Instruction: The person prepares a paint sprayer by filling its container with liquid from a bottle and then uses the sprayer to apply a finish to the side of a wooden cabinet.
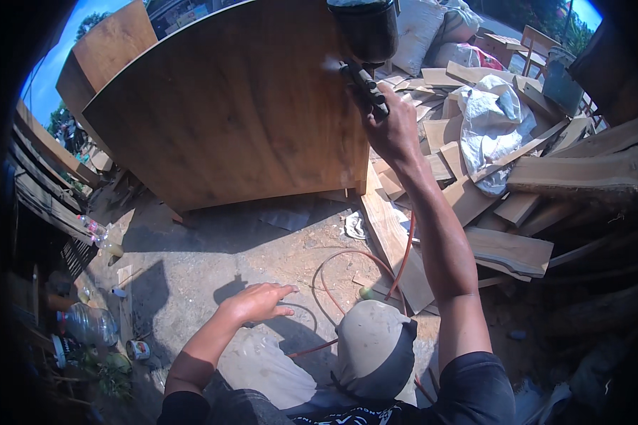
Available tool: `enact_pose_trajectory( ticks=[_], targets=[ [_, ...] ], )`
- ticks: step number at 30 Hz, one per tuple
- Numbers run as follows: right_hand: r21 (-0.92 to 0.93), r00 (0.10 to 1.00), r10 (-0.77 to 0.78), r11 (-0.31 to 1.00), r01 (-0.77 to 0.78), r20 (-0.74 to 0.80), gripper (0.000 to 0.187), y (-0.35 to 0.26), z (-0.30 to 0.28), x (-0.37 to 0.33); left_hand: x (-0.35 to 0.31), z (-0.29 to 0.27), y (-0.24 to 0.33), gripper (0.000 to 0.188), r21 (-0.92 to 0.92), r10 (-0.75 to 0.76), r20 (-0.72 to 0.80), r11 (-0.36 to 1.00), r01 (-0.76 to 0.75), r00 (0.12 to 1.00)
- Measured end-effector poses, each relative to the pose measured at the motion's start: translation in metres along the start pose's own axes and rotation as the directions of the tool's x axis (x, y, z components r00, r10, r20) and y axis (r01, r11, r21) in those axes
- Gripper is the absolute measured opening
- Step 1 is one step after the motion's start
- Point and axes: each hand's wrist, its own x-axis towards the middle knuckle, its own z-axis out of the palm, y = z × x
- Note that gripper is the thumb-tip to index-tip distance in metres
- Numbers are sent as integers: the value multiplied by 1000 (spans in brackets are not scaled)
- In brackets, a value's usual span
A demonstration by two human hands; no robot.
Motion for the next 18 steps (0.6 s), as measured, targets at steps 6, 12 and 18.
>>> enact_pose_trajectory(
  ticks=[6,12,18],
  targets=[
    [-40,960,-232,973,229,-158,34,-44,-18,77,-6,0,2,60,24,16,-25,1000,-15,1000],
    [294,977,210,936,-193,-27,39,-61,-10,74,-14,4,2,60,8,40,-72,999,-39,997],
    [112,999,-29,993,31,-22,27,-12,22,18,-25,7,5,61,4,56,-117,998,-56,992]
  ],
)
